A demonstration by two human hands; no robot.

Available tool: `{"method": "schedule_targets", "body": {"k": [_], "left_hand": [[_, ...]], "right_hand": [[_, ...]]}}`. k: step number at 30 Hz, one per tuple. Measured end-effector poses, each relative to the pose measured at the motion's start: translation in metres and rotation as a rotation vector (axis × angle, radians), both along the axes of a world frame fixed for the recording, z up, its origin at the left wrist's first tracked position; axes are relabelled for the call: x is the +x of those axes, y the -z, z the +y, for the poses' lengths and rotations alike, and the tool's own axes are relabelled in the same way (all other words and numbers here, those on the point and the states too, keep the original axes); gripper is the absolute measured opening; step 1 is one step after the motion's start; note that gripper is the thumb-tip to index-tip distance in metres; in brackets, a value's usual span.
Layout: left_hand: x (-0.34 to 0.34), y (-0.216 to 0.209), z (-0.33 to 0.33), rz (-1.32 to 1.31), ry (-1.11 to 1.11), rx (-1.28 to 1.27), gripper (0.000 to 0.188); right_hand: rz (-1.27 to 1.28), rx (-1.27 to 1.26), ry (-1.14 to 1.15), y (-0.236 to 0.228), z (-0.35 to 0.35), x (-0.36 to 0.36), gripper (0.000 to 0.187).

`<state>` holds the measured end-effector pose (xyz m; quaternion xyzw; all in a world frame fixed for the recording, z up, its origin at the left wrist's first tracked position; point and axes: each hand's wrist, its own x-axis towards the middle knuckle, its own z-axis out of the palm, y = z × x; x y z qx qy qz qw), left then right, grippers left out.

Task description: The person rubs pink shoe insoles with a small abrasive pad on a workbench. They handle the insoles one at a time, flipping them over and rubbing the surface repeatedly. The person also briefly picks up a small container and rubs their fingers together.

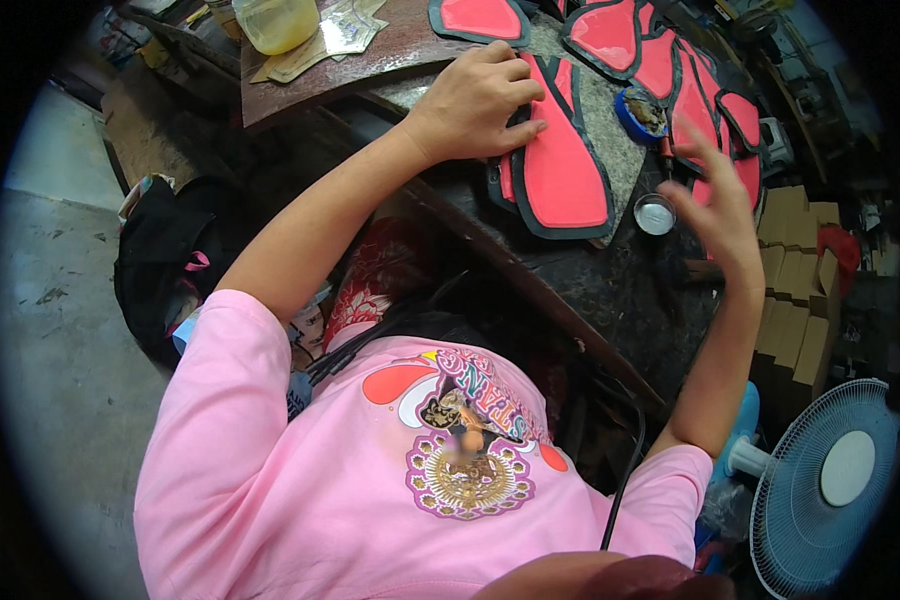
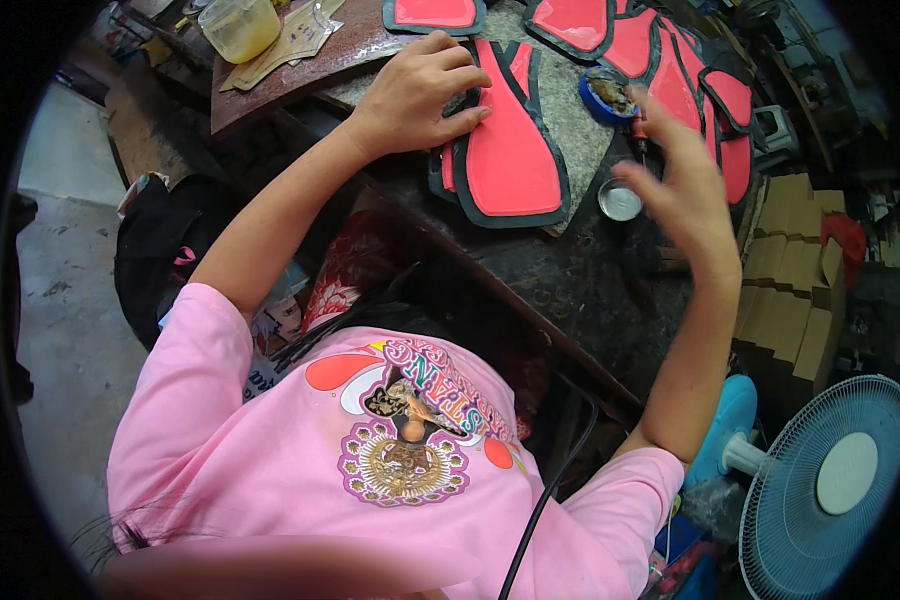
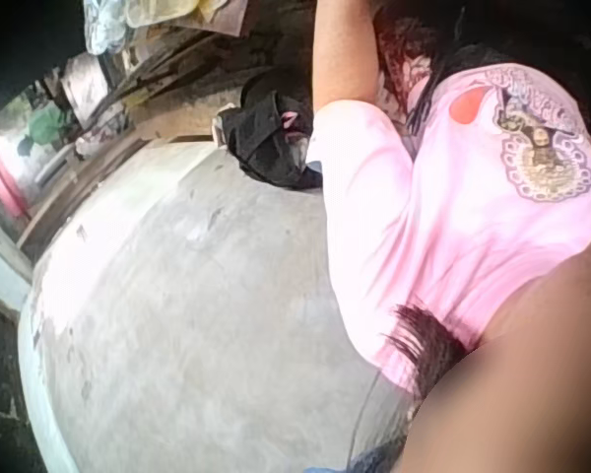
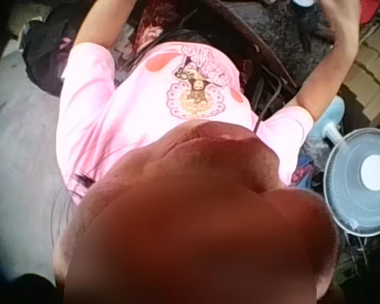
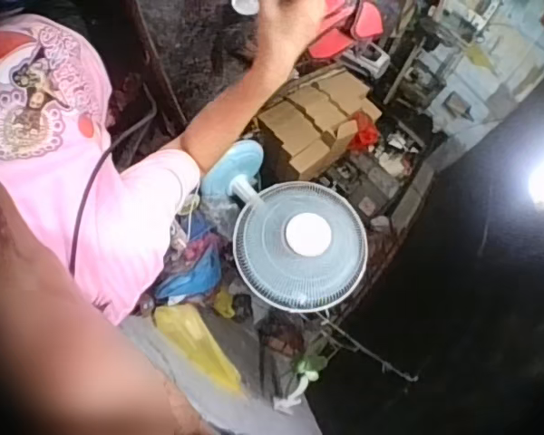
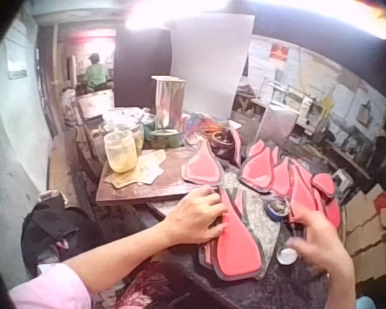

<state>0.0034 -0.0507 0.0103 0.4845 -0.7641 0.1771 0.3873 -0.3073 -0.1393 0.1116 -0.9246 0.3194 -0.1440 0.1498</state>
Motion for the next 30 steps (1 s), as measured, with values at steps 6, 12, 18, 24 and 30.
{"method": "schedule_targets", "body": {"k": [6, 12, 18, 24, 30], "left_hand": [[0.001, 0.005, -0.004, 0.074, -0.066, -0.062, 0.025], [0.002, 0.011, -0.007, 0.144, -0.104, -0.155, 0.022], [0.002, 0.008, -0.002, 0.117, -0.087, -0.013, 0.021], [0.004, 0.002, 0.002, 0.211, -0.004, 0.149, 0.032], [0.002, 0.001, 0.001, 0.055, 0.007, 0.107, 0.034]], "right_hand": [[0.288, -0.170, -0.318, 0.021, 0.058, 0.060, 0.099], [0.079, -0.049, -0.305, 0.032, 0.056, 0.057, 0.086], [-0.151, -0.105, -0.224, 0.039, 0.060, 0.058, 0.075], [-0.112, -0.447, -0.296, 0.053, 0.078, 0.070, 0.074], [-0.167, -0.495, -0.252, 0.067, 0.076, 0.075, 0.079]]}}
